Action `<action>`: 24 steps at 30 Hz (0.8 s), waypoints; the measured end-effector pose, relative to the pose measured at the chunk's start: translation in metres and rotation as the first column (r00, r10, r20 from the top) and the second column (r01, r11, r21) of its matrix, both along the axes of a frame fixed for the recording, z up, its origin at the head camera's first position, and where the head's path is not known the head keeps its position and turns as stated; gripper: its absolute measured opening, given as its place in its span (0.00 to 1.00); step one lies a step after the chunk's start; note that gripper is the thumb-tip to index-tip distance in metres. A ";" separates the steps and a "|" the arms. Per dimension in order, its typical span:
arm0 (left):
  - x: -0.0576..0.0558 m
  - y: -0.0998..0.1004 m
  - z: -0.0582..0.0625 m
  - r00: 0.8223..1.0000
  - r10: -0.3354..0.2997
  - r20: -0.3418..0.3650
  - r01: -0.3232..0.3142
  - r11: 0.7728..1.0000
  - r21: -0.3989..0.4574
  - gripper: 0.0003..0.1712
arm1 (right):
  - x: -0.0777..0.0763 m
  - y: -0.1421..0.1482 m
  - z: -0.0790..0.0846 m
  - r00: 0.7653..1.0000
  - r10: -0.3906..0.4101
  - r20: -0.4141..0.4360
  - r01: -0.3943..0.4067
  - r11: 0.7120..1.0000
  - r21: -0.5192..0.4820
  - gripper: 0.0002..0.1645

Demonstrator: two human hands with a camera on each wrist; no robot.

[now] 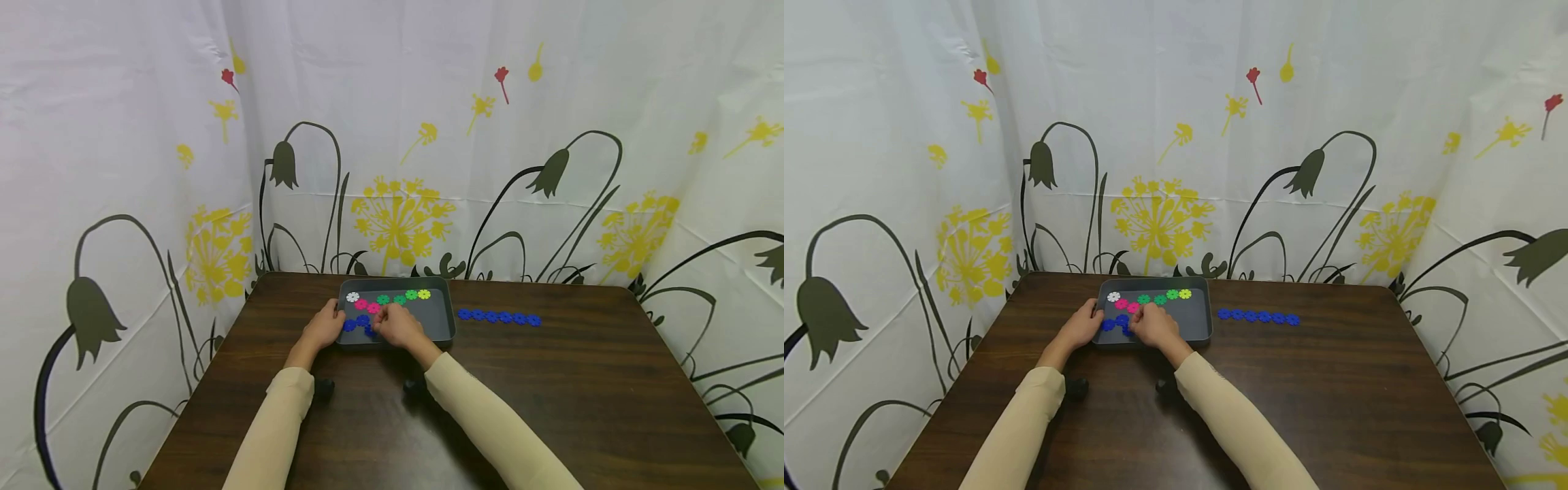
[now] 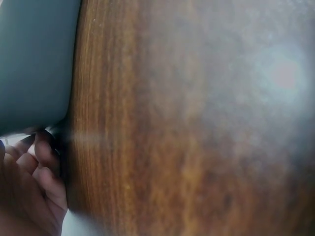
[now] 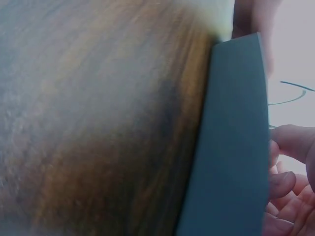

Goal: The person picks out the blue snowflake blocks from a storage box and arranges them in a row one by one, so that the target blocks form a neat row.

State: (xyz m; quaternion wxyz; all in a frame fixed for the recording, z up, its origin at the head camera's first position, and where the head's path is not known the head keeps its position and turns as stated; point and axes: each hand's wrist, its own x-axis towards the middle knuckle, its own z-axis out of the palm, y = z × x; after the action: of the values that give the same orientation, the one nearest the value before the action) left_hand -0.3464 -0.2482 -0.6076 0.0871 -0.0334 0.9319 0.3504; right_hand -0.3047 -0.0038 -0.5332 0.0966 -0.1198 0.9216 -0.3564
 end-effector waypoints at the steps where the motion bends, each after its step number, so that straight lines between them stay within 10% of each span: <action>1: 0.001 0.001 0.002 1.000 0.004 -0.002 -0.004 1.000 -0.001 0.36 | 0.000 0.001 0.001 1.000 0.005 0.001 -0.005 1.000 -0.007 0.06; 13: 0.015 0.006 0.019 1.000 0.004 0.013 -0.004 1.000 -0.017 0.36 | 0.008 0.019 0.016 1.000 -0.012 -0.013 0.011 0.994 -0.104 0.05; 24: -0.001 0.006 0.007 0.999 -0.037 0.013 0.039 0.979 -0.198 0.32 | 0.015 0.055 0.026 0.996 -0.047 -0.071 0.031 0.978 -0.206 0.05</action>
State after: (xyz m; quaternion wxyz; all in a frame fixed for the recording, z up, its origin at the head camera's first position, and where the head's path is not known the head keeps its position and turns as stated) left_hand -0.3470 -0.2422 -0.6002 0.0943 -0.0260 0.9623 0.2538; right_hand -0.2895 0.0507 -0.5075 0.0421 -0.1243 0.8853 -0.4462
